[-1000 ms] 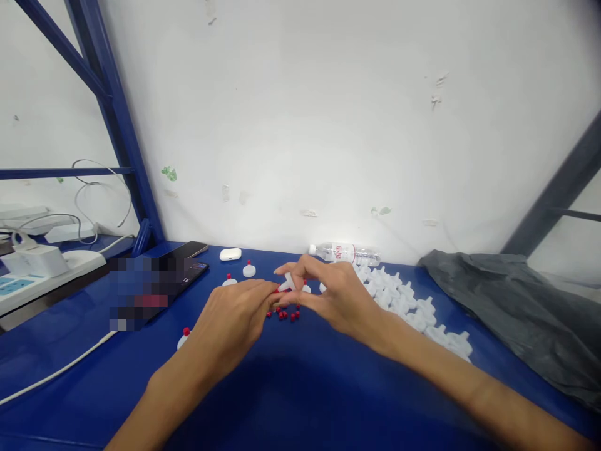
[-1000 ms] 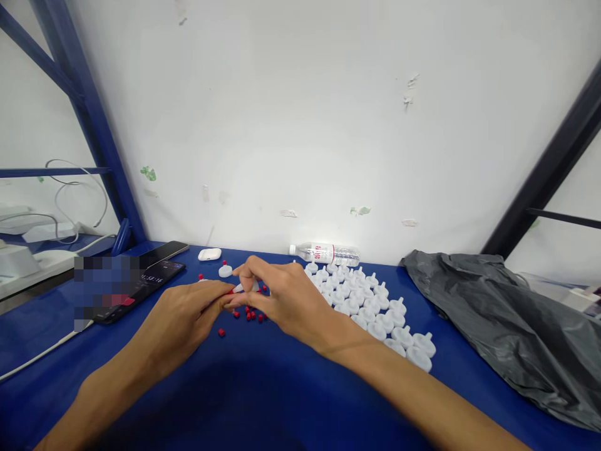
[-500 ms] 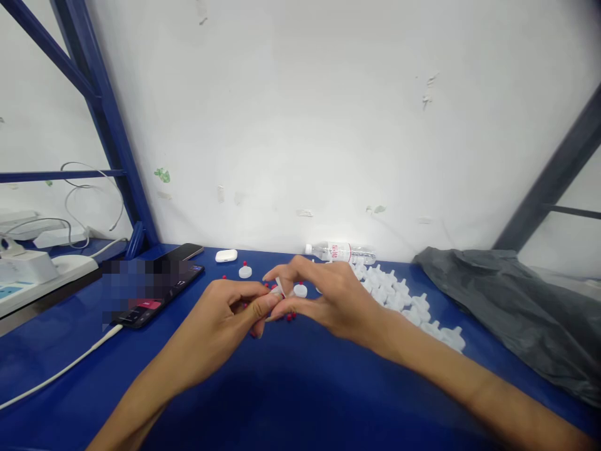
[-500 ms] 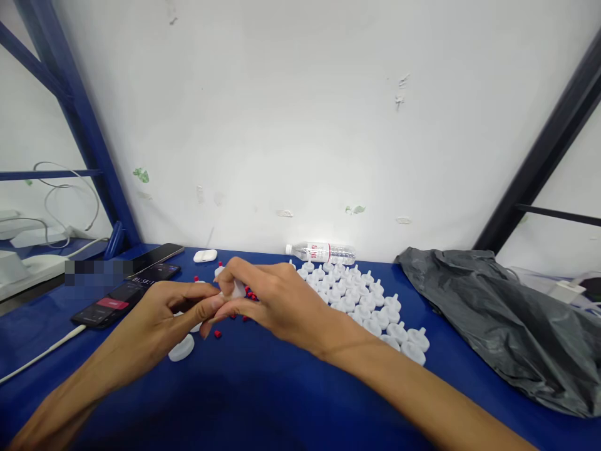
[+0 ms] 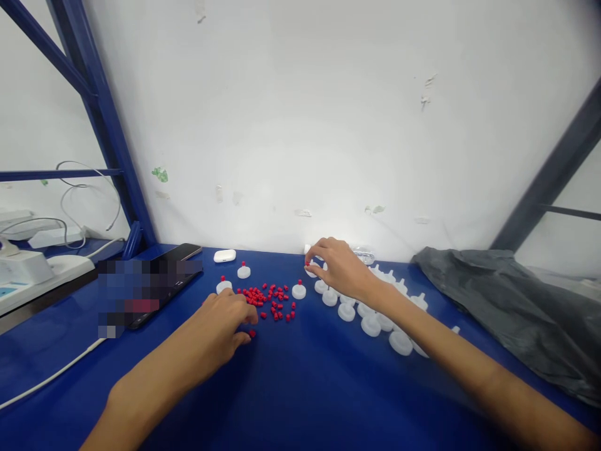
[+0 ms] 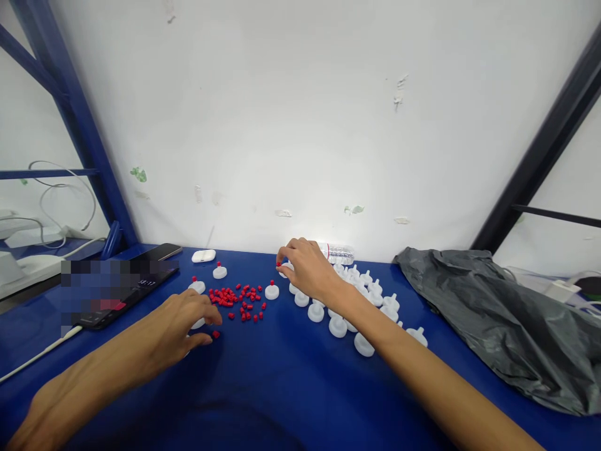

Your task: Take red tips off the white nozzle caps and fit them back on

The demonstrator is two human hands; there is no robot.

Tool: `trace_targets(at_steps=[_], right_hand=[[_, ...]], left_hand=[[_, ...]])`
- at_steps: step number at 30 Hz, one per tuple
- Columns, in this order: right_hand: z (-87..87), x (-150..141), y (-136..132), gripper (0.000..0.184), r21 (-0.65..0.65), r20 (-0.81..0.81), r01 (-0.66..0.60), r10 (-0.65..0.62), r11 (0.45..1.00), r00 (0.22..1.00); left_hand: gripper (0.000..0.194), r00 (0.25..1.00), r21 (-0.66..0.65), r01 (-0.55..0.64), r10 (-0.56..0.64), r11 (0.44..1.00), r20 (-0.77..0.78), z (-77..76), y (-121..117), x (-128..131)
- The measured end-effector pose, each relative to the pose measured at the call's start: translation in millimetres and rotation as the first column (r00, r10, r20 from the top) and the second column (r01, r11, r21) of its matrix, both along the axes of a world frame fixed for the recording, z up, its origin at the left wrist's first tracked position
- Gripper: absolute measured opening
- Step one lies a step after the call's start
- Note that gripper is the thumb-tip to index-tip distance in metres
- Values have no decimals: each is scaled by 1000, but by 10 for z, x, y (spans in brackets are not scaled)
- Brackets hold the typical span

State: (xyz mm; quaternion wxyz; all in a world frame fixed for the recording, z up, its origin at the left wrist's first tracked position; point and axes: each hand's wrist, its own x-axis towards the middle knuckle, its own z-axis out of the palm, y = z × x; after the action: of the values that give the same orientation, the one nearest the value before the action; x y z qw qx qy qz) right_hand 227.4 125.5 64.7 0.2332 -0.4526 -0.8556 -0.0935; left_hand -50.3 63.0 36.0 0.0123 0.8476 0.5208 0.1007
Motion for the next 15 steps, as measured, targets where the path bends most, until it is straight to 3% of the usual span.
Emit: trace_targets(at_steps=[5,10,15], right_hand=[[-116,8,78,7,-107,-6,57,-58,993,998],[-199,17,118,7,-157,20,73,-71,985,997],[-111,79,118,24,-154,84,134,-122,979,989]], left_hand=[[20,996,-36,-1,-2,999,-90,-55,79,85],[18,993,-77,-3,-6,997,-116,1,16,136],[14,995,-22,24,-26,999,-100,-12,-30,146]])
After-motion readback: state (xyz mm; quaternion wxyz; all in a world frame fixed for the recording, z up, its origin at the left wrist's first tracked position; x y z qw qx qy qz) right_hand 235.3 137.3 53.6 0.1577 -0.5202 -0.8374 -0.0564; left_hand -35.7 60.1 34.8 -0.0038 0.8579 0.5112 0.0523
